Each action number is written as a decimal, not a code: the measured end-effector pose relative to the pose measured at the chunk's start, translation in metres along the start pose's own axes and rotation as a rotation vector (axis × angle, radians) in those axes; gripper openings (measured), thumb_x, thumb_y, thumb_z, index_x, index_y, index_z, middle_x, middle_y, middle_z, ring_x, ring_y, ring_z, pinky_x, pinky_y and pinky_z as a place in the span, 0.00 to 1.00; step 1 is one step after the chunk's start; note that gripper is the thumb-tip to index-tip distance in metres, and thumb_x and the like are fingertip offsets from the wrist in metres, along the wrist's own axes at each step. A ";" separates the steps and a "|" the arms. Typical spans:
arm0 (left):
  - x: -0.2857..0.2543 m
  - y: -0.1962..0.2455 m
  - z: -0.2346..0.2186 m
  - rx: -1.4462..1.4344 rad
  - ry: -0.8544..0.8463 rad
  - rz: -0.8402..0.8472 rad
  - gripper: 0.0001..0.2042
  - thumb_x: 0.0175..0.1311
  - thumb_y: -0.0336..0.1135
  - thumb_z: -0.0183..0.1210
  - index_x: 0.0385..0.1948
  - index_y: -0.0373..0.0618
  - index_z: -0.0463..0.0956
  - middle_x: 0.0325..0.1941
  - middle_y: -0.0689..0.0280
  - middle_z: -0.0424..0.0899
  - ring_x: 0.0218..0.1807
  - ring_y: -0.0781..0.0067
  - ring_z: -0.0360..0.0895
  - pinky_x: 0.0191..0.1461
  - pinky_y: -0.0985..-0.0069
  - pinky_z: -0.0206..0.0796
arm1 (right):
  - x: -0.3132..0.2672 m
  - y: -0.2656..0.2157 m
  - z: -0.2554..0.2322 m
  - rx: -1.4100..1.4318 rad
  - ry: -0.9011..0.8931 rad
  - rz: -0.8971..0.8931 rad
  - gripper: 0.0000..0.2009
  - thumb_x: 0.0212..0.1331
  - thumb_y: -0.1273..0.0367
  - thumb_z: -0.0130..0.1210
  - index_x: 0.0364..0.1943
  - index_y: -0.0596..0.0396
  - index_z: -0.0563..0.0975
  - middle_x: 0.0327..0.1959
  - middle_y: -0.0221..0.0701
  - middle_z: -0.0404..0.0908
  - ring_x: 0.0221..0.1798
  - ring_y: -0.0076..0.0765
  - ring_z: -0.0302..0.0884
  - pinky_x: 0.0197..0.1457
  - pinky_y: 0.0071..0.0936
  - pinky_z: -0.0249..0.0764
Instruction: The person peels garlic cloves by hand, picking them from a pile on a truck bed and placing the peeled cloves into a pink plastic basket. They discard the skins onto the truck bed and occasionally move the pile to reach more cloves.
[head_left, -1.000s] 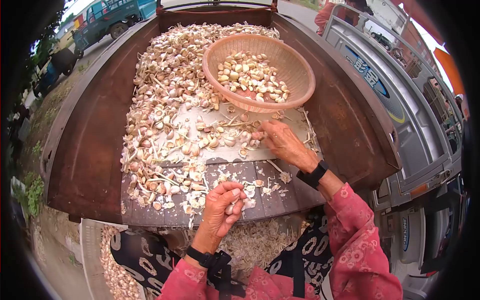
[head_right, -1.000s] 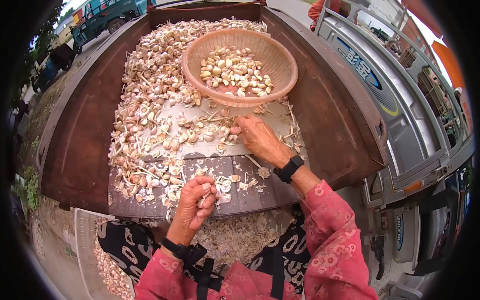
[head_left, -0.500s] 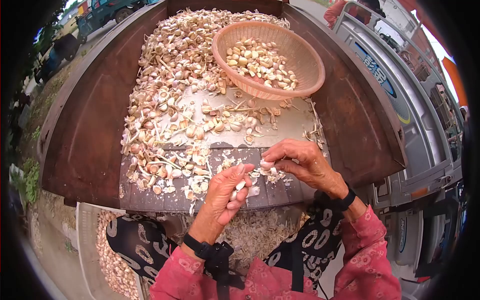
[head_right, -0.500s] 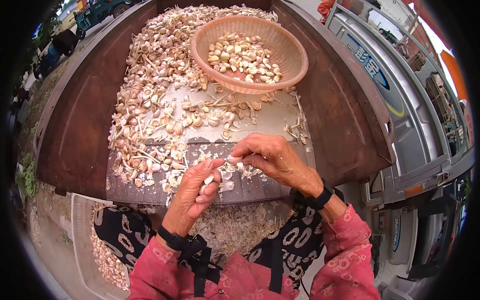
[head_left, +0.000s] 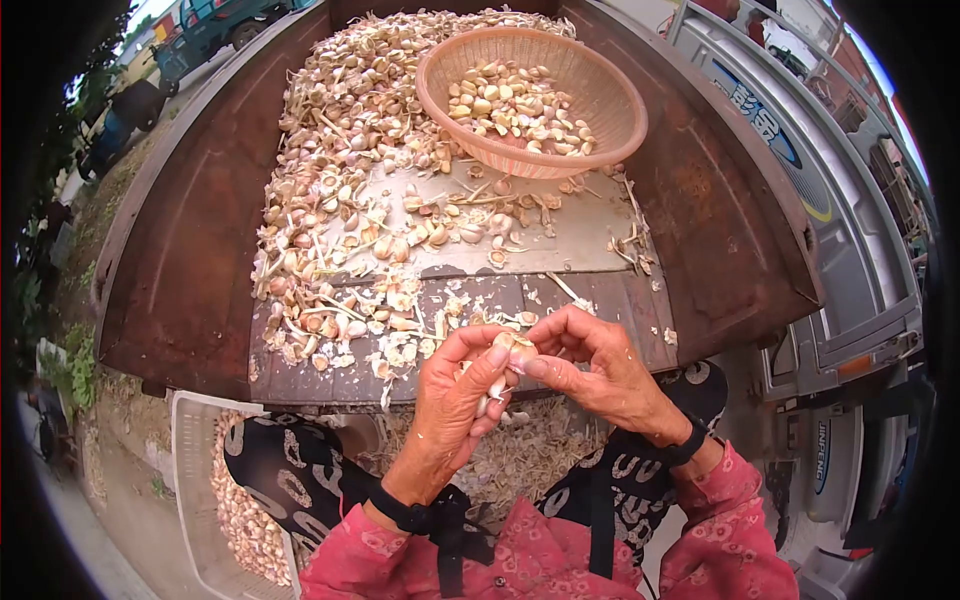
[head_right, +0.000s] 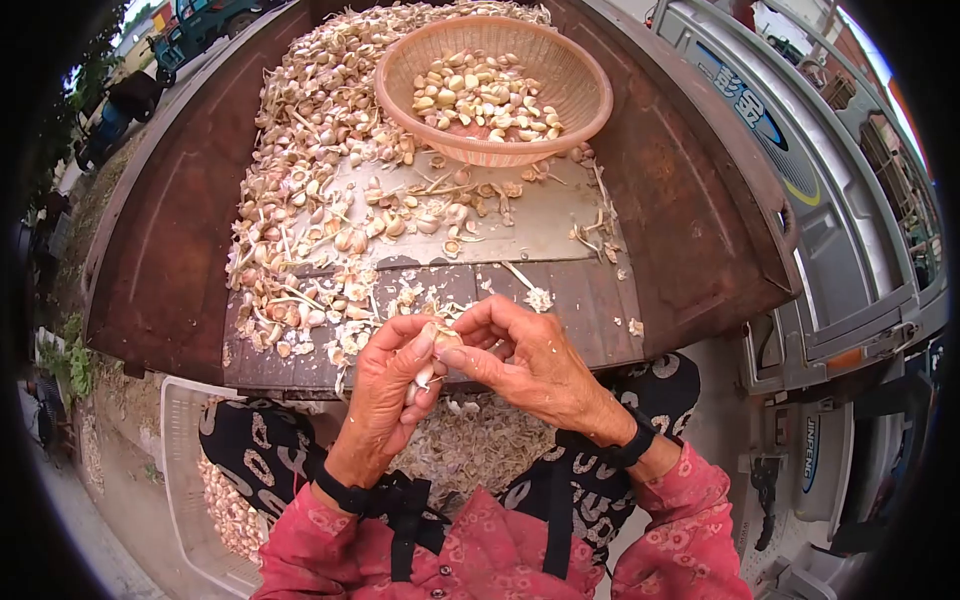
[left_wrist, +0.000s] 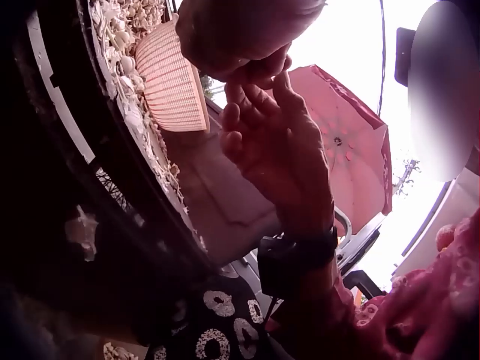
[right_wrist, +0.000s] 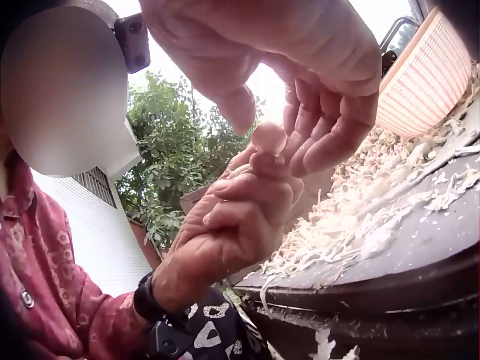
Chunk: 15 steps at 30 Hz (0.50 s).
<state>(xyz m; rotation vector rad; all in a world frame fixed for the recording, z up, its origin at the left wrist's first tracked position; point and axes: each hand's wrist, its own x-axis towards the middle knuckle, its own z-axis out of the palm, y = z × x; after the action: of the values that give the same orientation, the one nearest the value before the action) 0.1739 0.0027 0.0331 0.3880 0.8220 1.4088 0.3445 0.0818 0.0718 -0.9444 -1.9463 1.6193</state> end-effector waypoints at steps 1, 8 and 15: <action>-0.003 -0.001 0.003 -0.004 0.023 0.027 0.12 0.70 0.35 0.60 0.50 0.43 0.73 0.32 0.65 0.82 0.17 0.88 0.69 0.12 0.93 0.52 | -0.004 -0.004 0.005 -0.111 0.034 -0.015 0.10 0.68 0.70 0.57 0.47 0.63 0.77 0.43 0.34 0.82 0.39 0.21 0.80 0.41 0.21 0.78; -0.046 0.002 0.011 -0.068 -0.176 0.248 0.11 0.68 0.29 0.61 0.48 0.41 0.74 0.36 0.61 0.82 0.23 0.84 0.74 0.17 0.91 0.60 | -0.036 -0.031 0.015 -0.226 0.110 -0.471 0.17 0.57 0.78 0.64 0.52 0.63 0.78 0.43 0.38 0.84 0.44 0.28 0.83 0.45 0.26 0.80; -0.045 0.046 0.073 -0.213 -1.266 1.218 0.07 0.60 0.16 0.60 0.39 0.28 0.80 0.33 0.44 0.82 0.20 0.62 0.75 0.20 0.71 0.64 | -0.083 -0.092 0.047 -0.013 0.202 -1.026 0.05 0.54 0.78 0.59 0.32 0.66 0.83 0.32 0.44 0.85 0.28 0.35 0.83 0.27 0.25 0.78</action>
<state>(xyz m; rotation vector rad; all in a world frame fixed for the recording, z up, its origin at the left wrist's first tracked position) 0.1945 -0.0170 0.1265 1.5510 -0.7640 1.8251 0.3462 -0.0186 0.1585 -0.0212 -1.8025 0.8624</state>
